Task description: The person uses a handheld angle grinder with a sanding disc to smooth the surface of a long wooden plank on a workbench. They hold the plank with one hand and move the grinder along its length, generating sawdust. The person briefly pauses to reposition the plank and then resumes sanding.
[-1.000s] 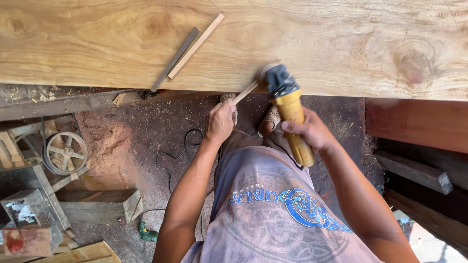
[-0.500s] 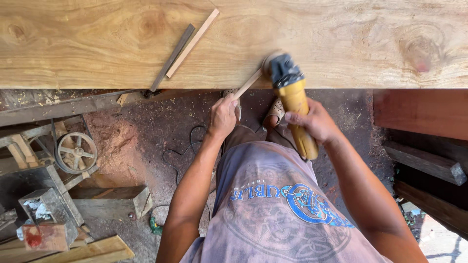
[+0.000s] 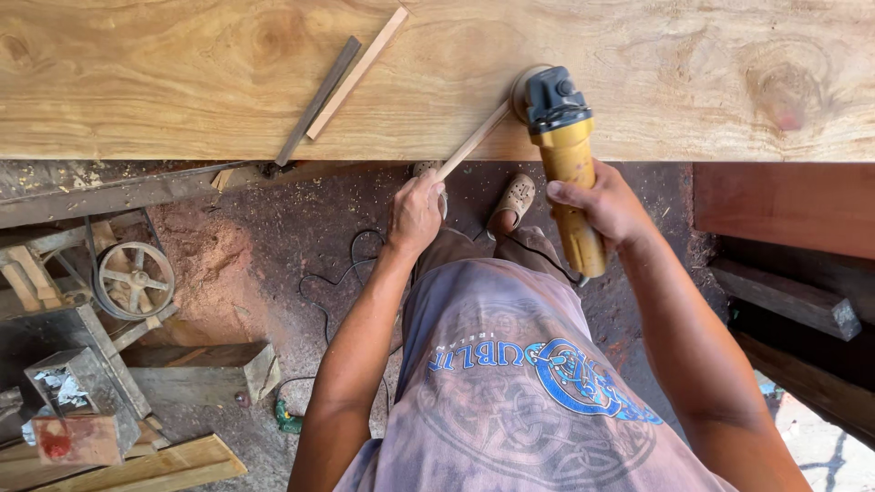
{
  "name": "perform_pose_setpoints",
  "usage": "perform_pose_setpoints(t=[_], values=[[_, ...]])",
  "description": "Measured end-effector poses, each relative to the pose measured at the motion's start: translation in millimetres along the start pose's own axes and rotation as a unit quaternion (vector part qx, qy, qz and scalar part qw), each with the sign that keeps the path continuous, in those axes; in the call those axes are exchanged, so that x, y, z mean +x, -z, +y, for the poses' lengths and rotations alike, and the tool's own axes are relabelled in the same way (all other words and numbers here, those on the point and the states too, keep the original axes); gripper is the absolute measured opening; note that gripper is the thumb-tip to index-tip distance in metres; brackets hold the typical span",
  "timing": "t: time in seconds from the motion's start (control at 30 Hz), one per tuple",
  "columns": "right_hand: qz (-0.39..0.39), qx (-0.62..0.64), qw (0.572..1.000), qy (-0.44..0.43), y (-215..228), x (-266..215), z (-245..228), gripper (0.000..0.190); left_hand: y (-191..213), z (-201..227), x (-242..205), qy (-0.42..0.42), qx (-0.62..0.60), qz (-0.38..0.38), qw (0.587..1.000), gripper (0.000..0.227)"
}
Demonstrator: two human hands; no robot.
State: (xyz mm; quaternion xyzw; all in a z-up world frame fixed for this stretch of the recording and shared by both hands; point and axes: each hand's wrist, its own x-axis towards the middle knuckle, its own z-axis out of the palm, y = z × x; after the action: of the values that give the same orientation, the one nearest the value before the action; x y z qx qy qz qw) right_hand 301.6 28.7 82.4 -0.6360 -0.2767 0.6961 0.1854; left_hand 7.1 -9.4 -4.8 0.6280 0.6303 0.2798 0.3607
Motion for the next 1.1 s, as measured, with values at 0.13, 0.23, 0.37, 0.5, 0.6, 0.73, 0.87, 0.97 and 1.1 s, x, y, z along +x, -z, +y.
perform_pose_setpoints(t=[0.13, 0.23, 0.37, 0.5, 0.6, 0.73, 0.87, 0.97, 1.1], values=[[-0.062, -0.006, 0.998, 0.006, -3.5, -5.0, 6.7, 0.049, 0.6, 2.0, 4.8, 0.031, 0.019, -0.024, 0.999, 0.02], [-0.12, -0.036, 0.992, 0.014, -20.0, -18.3, 16.9, 0.054, 1.4, 5.4, 3.3, 0.018, 0.006, -0.018, 1.0, 0.019], [-0.138, -0.034, 0.989, 0.047, -30.6, -22.6, 16.0, 0.056, 2.5, 8.5, 3.3, 0.033, -0.024, -0.016, 0.999, 0.028], [-0.058, -0.022, 0.998, 0.02, -10.6, -7.2, 3.2, 0.056, -1.4, 2.3, 1.5, 0.016, 0.008, -0.017, 1.0, 0.026], [-0.003, 0.01, 1.0, 0.012, 7.9, -0.8, -0.4, 0.051, -3.6, -2.8, -6.2, -0.006, 0.006, 0.006, 1.0, 0.024], [-0.034, 0.017, 0.998, 0.043, 23.7, -0.7, -2.9, 0.051, -6.5, -4.0, 7.2, -0.01, 0.016, 0.022, 1.0, 0.03], [-0.068, -0.04, 0.997, 0.017, 9.2, -26.2, 18.1, 0.056, -5.6, 0.3, -10.7, -0.008, 0.021, 0.02, 1.0, 0.026], [-0.106, -0.074, 0.991, 0.026, -9.6, -23.6, 16.2, 0.06, -1.2, 1.0, 1.3, -0.006, 0.033, 0.019, 0.999, 0.029], [-0.158, -0.047, 0.985, 0.046, -23.5, -27.7, 17.8, 0.061, -1.8, 2.9, -2.9, -0.02, 0.03, 0.019, 0.999, 0.029]])
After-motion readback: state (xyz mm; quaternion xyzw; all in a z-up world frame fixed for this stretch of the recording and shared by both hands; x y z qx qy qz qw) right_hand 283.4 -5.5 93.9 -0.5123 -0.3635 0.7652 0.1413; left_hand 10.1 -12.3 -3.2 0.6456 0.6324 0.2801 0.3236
